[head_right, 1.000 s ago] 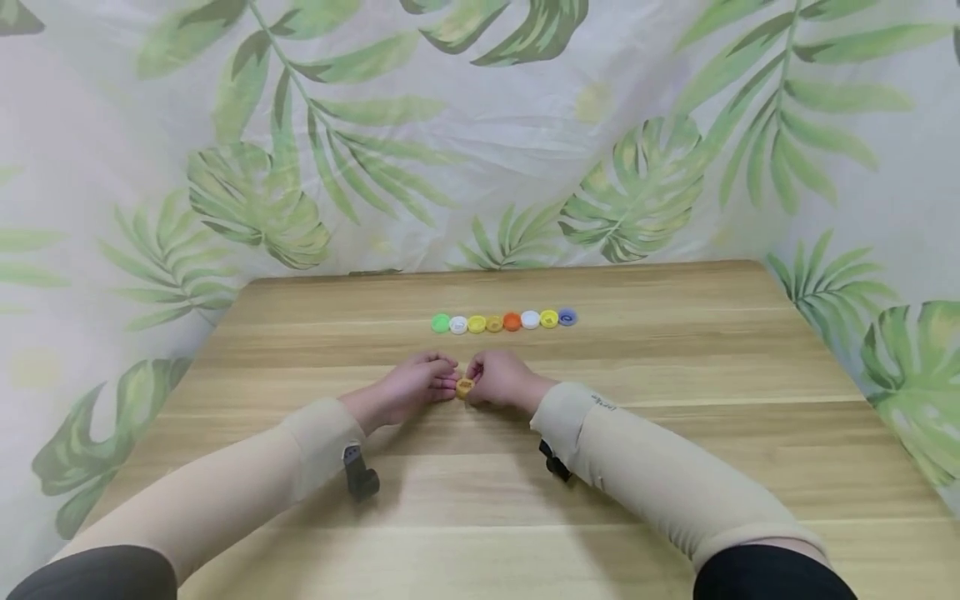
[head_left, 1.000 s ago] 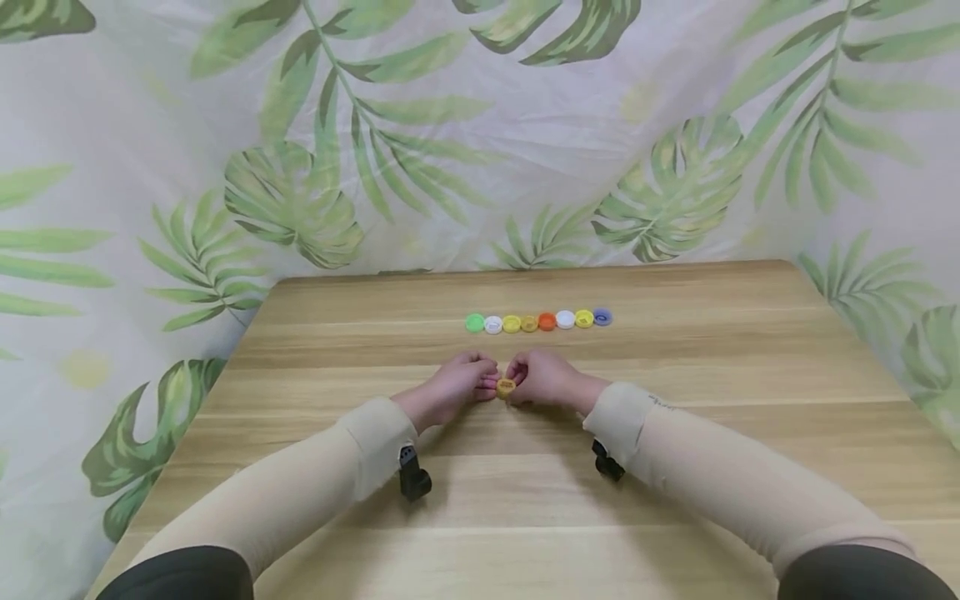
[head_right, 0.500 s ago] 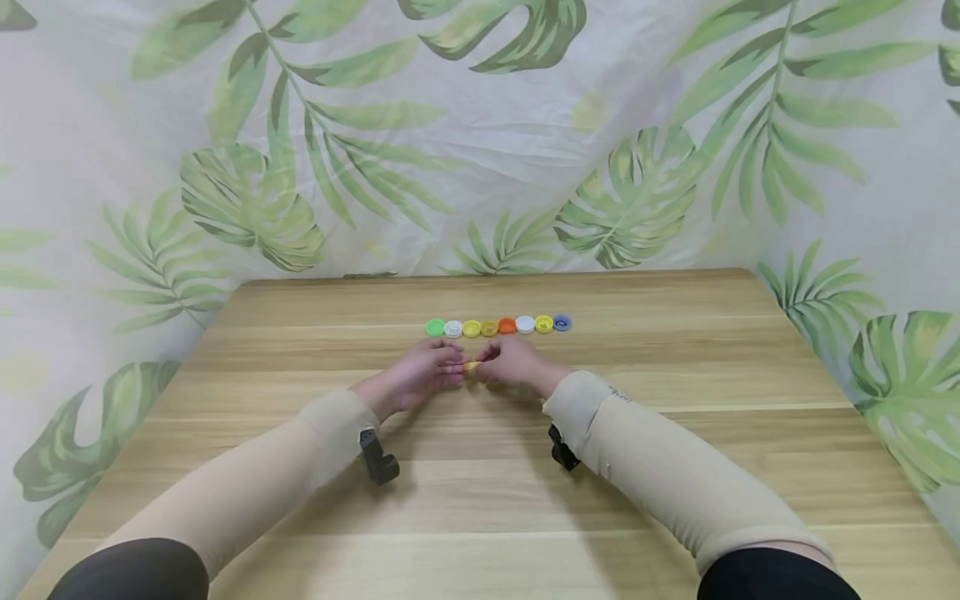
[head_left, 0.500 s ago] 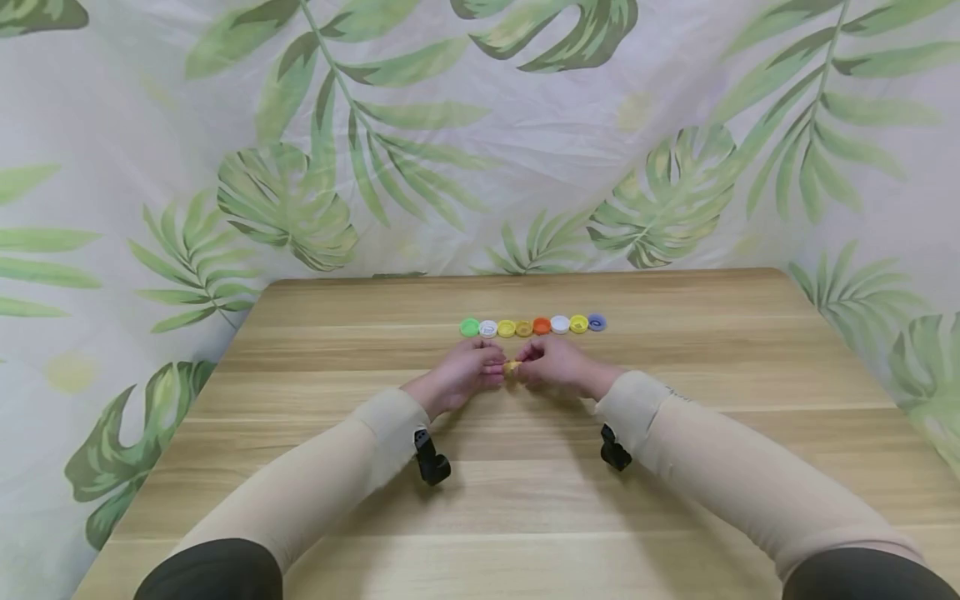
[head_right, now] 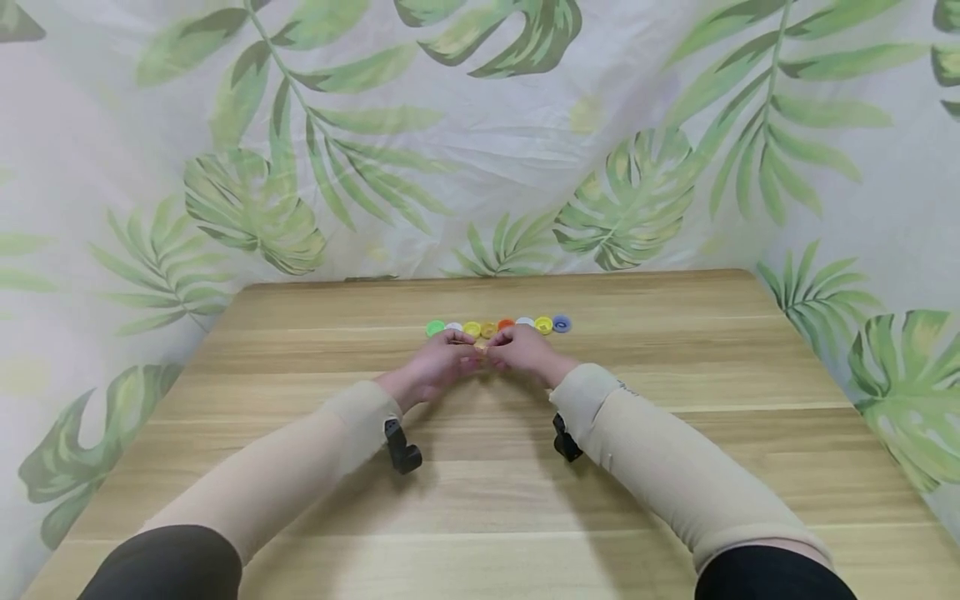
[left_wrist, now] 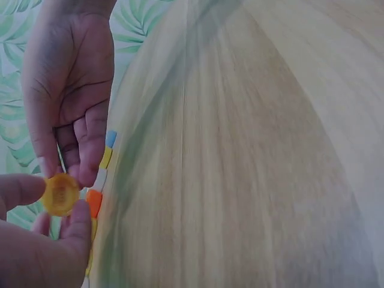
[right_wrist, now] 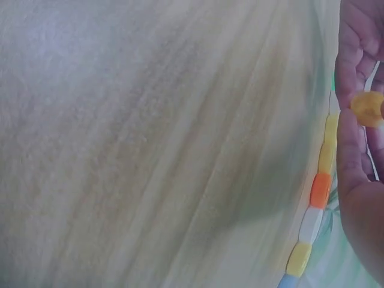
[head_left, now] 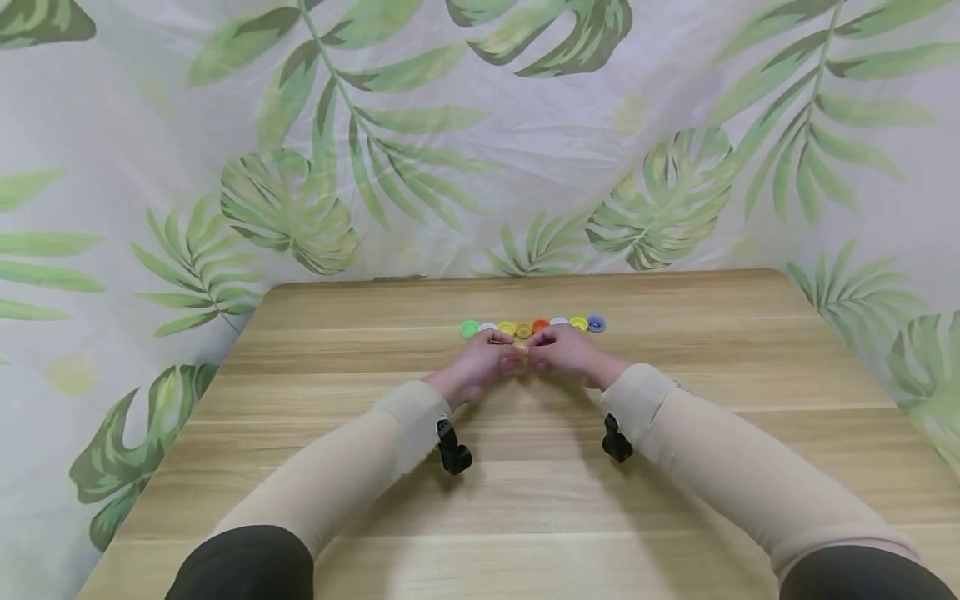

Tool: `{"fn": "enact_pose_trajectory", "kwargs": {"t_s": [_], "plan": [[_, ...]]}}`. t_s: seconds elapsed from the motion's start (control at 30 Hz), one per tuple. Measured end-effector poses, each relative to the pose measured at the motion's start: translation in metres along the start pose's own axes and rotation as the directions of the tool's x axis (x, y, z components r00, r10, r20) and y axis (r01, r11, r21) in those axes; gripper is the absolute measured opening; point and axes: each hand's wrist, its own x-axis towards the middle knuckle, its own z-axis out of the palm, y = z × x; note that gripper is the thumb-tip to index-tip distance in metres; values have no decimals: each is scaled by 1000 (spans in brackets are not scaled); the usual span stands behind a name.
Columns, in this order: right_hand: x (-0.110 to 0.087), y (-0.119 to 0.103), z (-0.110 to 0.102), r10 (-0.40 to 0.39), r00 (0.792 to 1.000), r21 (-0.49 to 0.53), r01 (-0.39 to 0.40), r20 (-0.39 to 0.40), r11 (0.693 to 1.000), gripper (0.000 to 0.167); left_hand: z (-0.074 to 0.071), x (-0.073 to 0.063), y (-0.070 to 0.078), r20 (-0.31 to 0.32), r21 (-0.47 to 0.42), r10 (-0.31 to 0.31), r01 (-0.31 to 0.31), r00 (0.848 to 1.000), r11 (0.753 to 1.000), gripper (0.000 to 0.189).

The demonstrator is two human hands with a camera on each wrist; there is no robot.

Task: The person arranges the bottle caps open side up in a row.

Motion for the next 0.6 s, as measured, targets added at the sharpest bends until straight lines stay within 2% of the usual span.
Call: {"fn": "enact_pose_trajectory", "kwargs": {"t_s": [0.17,0.3,0.4,0.6], "plan": [[5,4,0,-4,999,68,7,-53,998,17,4,2,-3,-85,-14,51,-52,995,999,9],[7,5,0,-25,988,155,49,-152,987,12,8,4,-1,-90,-44,59,-63,994,997,24],[7,4,-1,-25,976,182,66,-217,981,16,13,6,4,-80,-83,41,-48,996,995,34],[7,-1,-7,27,966,257,41,-256,966,32,25,12,17,-80,-148,40,-52,996,988,35]]}}
